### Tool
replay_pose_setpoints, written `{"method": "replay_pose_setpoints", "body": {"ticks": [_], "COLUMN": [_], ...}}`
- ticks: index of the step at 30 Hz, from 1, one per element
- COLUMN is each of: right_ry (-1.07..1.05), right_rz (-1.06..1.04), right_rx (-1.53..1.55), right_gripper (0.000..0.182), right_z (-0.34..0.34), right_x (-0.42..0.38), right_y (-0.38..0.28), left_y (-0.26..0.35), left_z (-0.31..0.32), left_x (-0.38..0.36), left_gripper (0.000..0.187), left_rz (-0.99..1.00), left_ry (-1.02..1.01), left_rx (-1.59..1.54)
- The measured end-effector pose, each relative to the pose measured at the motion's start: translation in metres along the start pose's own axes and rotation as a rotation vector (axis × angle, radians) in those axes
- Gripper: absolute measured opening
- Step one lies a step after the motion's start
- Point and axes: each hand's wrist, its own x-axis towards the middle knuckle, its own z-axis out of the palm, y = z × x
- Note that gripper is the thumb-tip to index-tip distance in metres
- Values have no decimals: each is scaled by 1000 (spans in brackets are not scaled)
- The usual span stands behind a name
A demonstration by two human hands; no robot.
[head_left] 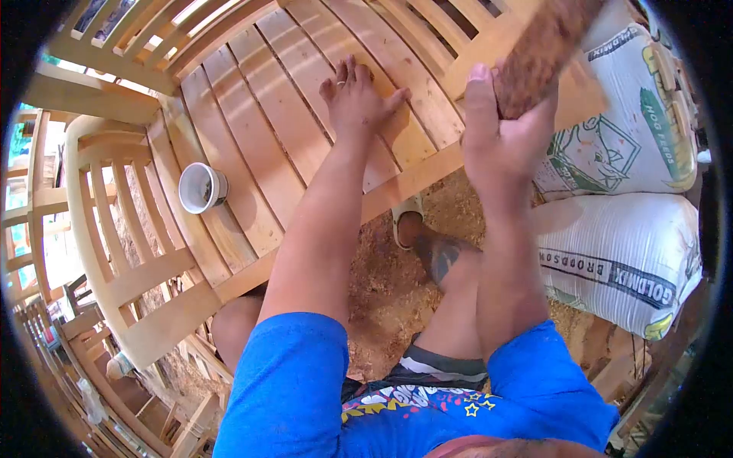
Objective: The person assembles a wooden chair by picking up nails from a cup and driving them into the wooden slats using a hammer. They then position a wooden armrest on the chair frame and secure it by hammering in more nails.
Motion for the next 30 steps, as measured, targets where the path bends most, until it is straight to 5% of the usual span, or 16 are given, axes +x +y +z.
{"method": "replay_pose_setpoints", "body": {"ticks": [2,5,8,15,18,23,30], "right_ry": [28,-551,-563,-148,-160,-609,-224], "right_rz": [12,450,529,-86,50,509,358], "right_rx": [19,-435,-514,-122,-81,-476,-147], "right_gripper": [28,39,34,27,29,38,42], "right_z": [12,20,14,15,30,28,20], "right_x": [-16,-47,-49,-14,-32,-60,-21], "right_y": [17,104,94,-5,32,126,31], "left_y": [0,-3,0,-1,-3,2,1], "left_z": [-5,6,-1,-8,-2,-8,-8], "left_x": [1,-2,13,3,1,5,2], "left_gripper": [95,98,100,97,98,98,99], "left_rz": [-4,1,30,-4,-4,-25,-34], "left_ry": [-55,-53,-32,-105,-58,-112,-110], "left_rx": [4,9,28,12,10,-8,-4]}}
